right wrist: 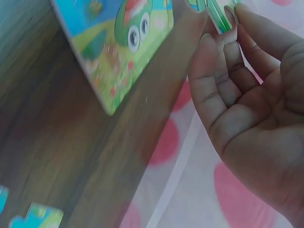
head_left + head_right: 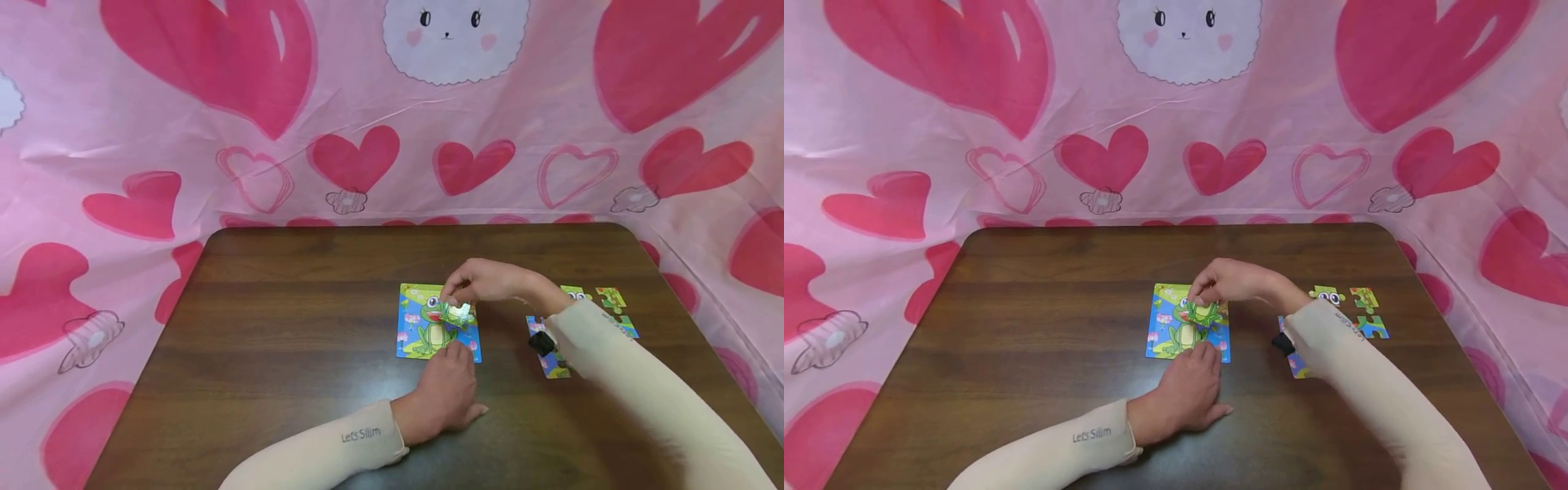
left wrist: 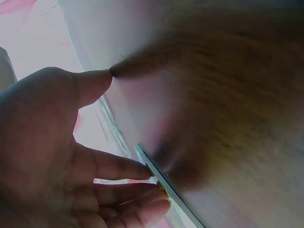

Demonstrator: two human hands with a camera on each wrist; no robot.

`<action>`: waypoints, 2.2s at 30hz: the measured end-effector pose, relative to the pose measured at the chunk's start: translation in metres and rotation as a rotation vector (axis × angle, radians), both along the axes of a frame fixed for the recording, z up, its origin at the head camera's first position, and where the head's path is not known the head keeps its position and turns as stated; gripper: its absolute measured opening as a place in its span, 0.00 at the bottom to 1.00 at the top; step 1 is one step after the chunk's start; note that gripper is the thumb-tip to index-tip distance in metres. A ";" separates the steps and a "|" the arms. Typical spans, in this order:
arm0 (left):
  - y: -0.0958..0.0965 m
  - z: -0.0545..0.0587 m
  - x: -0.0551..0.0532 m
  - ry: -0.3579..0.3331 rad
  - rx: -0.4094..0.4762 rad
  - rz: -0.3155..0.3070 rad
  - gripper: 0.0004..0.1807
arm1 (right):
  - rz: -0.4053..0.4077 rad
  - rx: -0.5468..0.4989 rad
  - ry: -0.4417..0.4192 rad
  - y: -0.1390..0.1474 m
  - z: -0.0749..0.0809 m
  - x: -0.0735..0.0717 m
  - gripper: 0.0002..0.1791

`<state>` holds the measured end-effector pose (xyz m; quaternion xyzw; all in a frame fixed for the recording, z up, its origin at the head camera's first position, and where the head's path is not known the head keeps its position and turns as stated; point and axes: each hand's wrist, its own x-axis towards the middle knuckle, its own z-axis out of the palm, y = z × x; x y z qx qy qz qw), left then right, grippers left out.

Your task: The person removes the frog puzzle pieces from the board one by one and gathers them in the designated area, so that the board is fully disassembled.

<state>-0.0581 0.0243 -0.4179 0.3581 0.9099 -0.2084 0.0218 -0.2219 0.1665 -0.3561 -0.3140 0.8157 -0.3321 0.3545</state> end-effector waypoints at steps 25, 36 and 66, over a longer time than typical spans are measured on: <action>-0.003 0.000 -0.003 -0.063 0.061 0.032 0.49 | -0.153 0.145 -0.037 0.116 0.021 0.010 0.14; -0.005 -0.001 -0.004 -0.026 0.079 0.004 0.47 | -0.217 0.113 -0.098 0.172 0.018 0.027 0.14; -0.004 0.000 -0.007 -0.103 0.069 0.016 0.47 | -0.113 0.153 -0.212 0.222 -0.034 0.062 0.08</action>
